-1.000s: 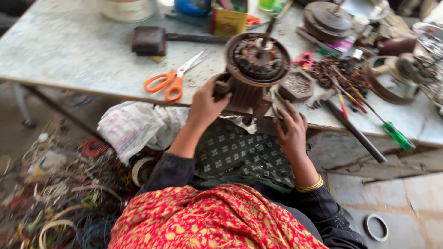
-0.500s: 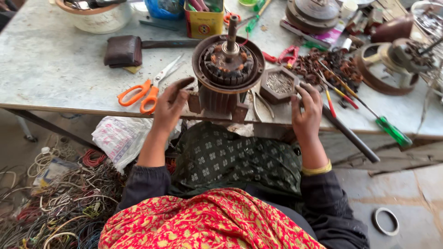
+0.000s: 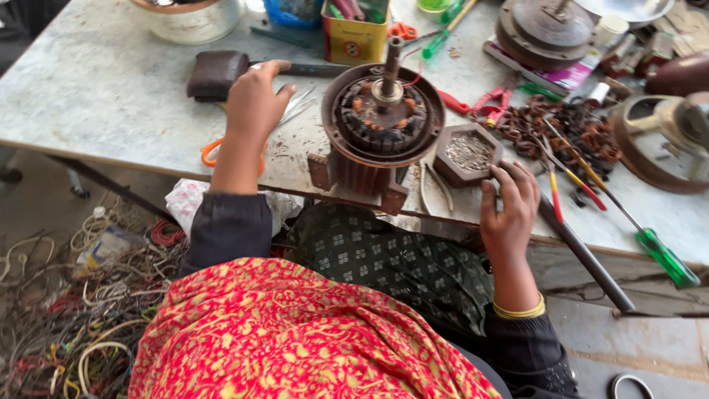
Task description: The person is repairing an electric motor by using pliers and a hammer to adjust and remove components from the motor's rotor. They repeatedly strike the pliers with the hammer to loosen parts and use their hands to manipulate the motor assembly.
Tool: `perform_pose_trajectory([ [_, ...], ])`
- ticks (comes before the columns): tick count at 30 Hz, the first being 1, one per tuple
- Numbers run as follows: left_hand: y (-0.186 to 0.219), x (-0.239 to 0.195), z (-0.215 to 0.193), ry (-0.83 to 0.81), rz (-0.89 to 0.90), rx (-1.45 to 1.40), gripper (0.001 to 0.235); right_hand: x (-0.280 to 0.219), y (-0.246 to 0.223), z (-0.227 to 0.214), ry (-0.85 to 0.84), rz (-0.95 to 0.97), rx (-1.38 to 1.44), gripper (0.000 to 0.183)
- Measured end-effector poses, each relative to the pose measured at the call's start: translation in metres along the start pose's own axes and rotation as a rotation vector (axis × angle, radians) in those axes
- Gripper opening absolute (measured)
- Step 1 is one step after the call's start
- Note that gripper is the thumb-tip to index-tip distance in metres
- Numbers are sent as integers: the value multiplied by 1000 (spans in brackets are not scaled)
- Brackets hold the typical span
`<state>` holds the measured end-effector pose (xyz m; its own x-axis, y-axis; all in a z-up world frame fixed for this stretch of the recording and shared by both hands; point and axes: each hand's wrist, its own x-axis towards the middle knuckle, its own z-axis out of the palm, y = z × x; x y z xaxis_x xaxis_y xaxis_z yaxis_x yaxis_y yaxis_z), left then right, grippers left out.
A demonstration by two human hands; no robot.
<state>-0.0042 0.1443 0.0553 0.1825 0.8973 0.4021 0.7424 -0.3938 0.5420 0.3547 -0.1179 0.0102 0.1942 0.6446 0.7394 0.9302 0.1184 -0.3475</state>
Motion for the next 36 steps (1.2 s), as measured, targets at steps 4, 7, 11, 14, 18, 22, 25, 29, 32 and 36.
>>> perform_pose_trajectory([
  [4, -35, -49, -21, -57, -18, 178, 57, -3, 3, 0, -28, 10, -4, 24],
  [7, -51, -77, -21, -168, -107, 367, 65, -4, 4, 2, -24, 5, 4, 24],
  [11, -58, -89, -24, -190, -185, 344, 65, -4, 4, 2, 1, 0, -5, 22],
  [14, -51, -92, -35, -219, -217, 269, 72, -6, 5, 3, 24, -4, 2, 23],
  [18, -36, -114, -63, -184, -325, -46, 68, -7, 8, 3, 44, -2, 22, 24],
  [22, -26, -153, -88, -95, -296, -341, 47, -3, -7, -5, 54, 48, 124, 24],
  [25, -12, -183, -91, -119, -138, -733, 29, -8, -45, -13, 62, 40, 232, 27],
  [29, 27, -217, -58, -203, 80, -965, 26, -43, -115, -11, -339, -51, 511, 48],
  [32, 61, -234, -39, -268, 200, -1009, 26, -63, -147, -6, -653, 81, 994, 54],
  [36, 83, -249, -33, -348, 169, -886, 32, -79, -151, -6, -805, 459, 1209, 40],
])
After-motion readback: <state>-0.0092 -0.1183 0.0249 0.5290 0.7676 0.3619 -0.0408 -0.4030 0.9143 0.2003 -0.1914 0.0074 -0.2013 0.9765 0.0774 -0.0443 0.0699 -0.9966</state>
